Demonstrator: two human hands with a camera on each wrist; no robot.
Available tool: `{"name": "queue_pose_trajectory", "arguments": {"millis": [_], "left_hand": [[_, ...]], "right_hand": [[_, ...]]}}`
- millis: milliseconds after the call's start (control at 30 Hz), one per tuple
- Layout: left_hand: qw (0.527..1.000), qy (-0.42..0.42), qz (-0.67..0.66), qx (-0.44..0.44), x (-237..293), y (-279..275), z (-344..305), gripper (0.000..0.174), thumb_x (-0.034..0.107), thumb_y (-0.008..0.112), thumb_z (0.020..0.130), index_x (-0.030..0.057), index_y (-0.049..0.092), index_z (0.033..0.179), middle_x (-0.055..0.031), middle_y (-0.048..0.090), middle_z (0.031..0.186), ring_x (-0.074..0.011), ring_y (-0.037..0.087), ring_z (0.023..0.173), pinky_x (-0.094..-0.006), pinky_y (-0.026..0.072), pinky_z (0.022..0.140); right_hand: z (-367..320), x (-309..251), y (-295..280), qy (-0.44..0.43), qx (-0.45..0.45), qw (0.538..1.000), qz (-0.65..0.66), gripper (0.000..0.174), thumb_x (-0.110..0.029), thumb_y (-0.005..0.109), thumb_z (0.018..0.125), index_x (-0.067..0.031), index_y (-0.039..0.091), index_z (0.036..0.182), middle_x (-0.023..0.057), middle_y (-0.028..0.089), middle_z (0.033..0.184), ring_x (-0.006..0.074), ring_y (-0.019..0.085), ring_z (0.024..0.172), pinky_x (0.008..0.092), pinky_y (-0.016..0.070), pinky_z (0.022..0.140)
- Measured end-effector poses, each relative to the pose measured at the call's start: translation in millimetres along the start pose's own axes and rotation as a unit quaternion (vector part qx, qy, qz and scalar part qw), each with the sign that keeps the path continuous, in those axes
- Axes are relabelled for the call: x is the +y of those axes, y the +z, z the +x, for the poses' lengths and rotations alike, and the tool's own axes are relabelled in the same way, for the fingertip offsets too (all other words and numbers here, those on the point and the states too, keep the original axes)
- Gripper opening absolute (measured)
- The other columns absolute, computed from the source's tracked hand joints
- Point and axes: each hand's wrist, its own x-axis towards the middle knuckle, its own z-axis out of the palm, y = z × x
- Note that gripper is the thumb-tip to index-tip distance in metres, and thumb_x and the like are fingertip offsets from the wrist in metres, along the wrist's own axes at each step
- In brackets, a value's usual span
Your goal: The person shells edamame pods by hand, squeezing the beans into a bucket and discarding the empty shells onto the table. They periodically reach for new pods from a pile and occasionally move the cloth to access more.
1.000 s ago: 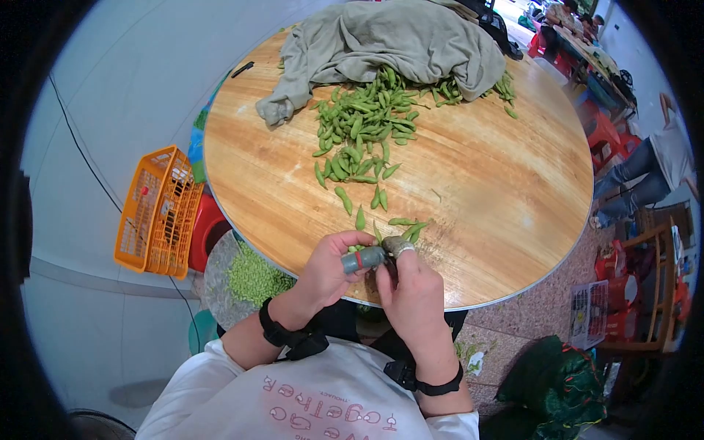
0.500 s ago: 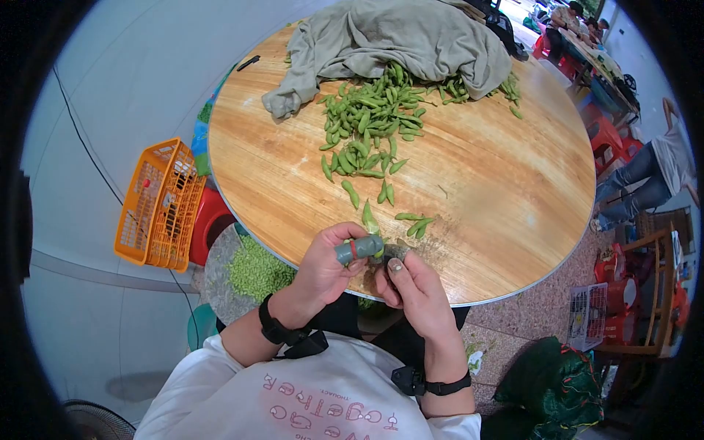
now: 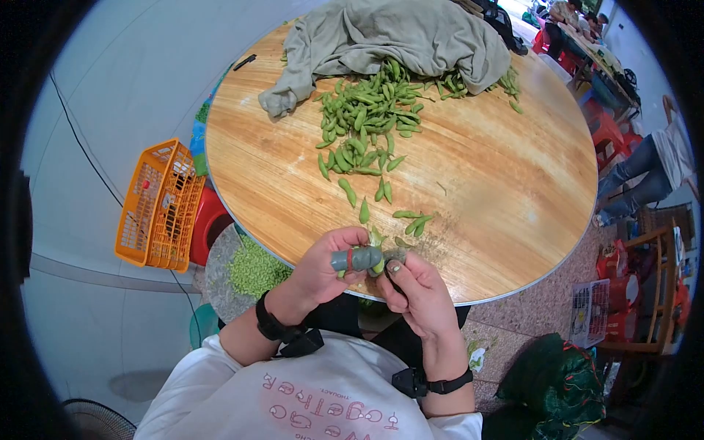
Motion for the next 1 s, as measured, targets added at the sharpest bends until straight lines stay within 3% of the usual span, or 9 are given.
{"name": "queue_pose_trajectory", "arguments": {"millis": [67, 100, 167, 400, 467, 533, 700, 867, 1000], "left_hand": [[0.999, 0.021, 0.015, 0.042, -3.9, 6.3, 0.0, 0.019, 0.006, 0.059, 0.082, 0.0033, 0.054, 0.099, -0.0022, 0.060, 0.081, -0.0043, 0.053, 0.065, -0.0147, 0.0395, 0.053], [0.995, 0.045, 0.030, 0.082, -7.4, 9.8, 1.3, 0.020, 0.006, 0.059, 0.082, 0.0032, 0.053, 0.101, -0.0024, 0.059, 0.082, -0.0046, 0.054, 0.066, -0.0152, 0.0403, 0.053], [0.985, 0.102, 0.095, 0.104, -21.3, 12.6, 10.2, 0.021, 0.006, 0.059, 0.082, 0.0032, 0.053, 0.102, -0.0027, 0.059, 0.084, -0.0047, 0.054, 0.067, -0.0155, 0.0409, 0.054], [0.946, 0.082, 0.281, 0.142, -6.8, 10.5, 10.0, 0.025, 0.001, 0.060, 0.081, 0.0005, 0.052, 0.104, -0.0011, 0.057, 0.091, -0.0074, 0.055, 0.078, -0.0187, 0.0442, 0.068], [0.909, 0.138, 0.364, 0.148, -2.9, 15.0, 13.9, 0.024, 0.001, 0.061, 0.080, -0.0001, 0.053, 0.103, -0.0008, 0.057, 0.090, -0.0080, 0.055, 0.081, -0.0203, 0.0440, 0.071], [0.862, 0.190, 0.444, 0.152, -1.1, 15.0, 14.9, 0.024, 0.001, 0.062, 0.079, -0.0007, 0.053, 0.101, -0.0005, 0.057, 0.089, -0.0087, 0.054, 0.085, -0.0219, 0.0438, 0.075], [0.815, 0.175, 0.533, 0.147, -0.6, 18.6, 14.2, 0.020, 0.002, 0.065, 0.075, -0.0011, 0.056, 0.093, -0.0039, 0.059, 0.091, -0.0078, 0.053, 0.087, -0.0234, 0.0432, 0.078], [0.839, 0.101, 0.524, 0.107, 6.0, 9.4, 12.9, 0.015, 0.001, 0.062, 0.076, -0.0021, 0.059, 0.090, -0.0033, 0.061, 0.083, -0.0075, 0.054, 0.080, -0.0229, 0.0439, 0.073], [0.833, 0.120, 0.526, 0.119, 2.2, 11.9, 11.4, 0.018, 0.001, 0.060, 0.077, -0.0024, 0.060, 0.095, -0.0029, 0.060, 0.079, -0.0063, 0.053, 0.077, -0.0222, 0.0441, 0.068]], "right_hand": [[2.0, 4.2, -3.1, -0.004, -0.009, 1.000, 0.016, 0.017, -0.011, 0.044, 0.092, -0.0017, 0.053, 0.081, -0.0014, 0.047, 0.059, 0.0028, 0.037, 0.049, 0.0179, 0.0283, 0.043], [3.8, 6.8, -1.9, -0.084, 0.065, 0.982, -0.155, 0.016, -0.010, 0.046, 0.091, -0.0008, 0.054, 0.081, -0.0008, 0.049, 0.061, 0.0032, 0.041, 0.052, 0.0183, 0.0316, 0.045], [10.6, 15.7, -2.8, -0.261, 0.152, 0.862, -0.408, 0.011, -0.007, 0.052, 0.087, 0.0012, 0.057, 0.082, 0.0005, 0.055, 0.064, 0.0042, 0.049, 0.058, 0.0201, 0.0394, 0.051], [13.4, 6.4, -14.2, -0.060, 0.043, 0.996, -0.058, 0.011, -0.012, 0.052, 0.089, -0.0020, 0.057, 0.087, -0.0013, 0.051, 0.060, 0.0011, 0.040, 0.049, 0.0170, 0.0300, 0.043], [14.9, 4.3, -16.8, -0.051, 0.065, 0.988, -0.133, 0.015, -0.016, 0.054, 0.088, -0.0006, 0.056, 0.090, -0.0012, 0.052, 0.060, 0.0024, 0.042, 0.051, 0.0181, 0.0332, 0.046], [18.3, 1.6, -17.6, -0.189, 0.137, 0.906, -0.353, 0.017, -0.015, 0.057, 0.087, 0.0013, 0.056, 0.092, -0.0007, 0.053, 0.062, 0.0036, 0.044, 0.056, 0.0196, 0.0366, 0.050], [22.6, -3.7, -19.9, -0.208, 0.094, 0.885, -0.405, 0.013, -0.009, 0.060, 0.084, 0.0019, 0.058, 0.090, -0.0023, 0.054, 0.068, 0.0037, 0.045, 0.062, 0.0204, 0.0382, 0.055], [20.2, 0.6, -12.0, -0.162, 0.130, 0.949, -0.238, 0.008, -0.007, 0.058, 0.084, 0.0001, 0.056, 0.085, -0.0048, 0.051, 0.067, 0.0034, 0.043, 0.061, 0.0200, 0.0373, 0.054], [21.4, 7.6, -3.9, -0.229, 0.141, 0.916, -0.296, 0.009, -0.008, 0.058, 0.084, -0.0004, 0.054, 0.082, -0.0044, 0.050, 0.067, 0.0035, 0.043, 0.061, 0.0204, 0.0372, 0.054]]}}
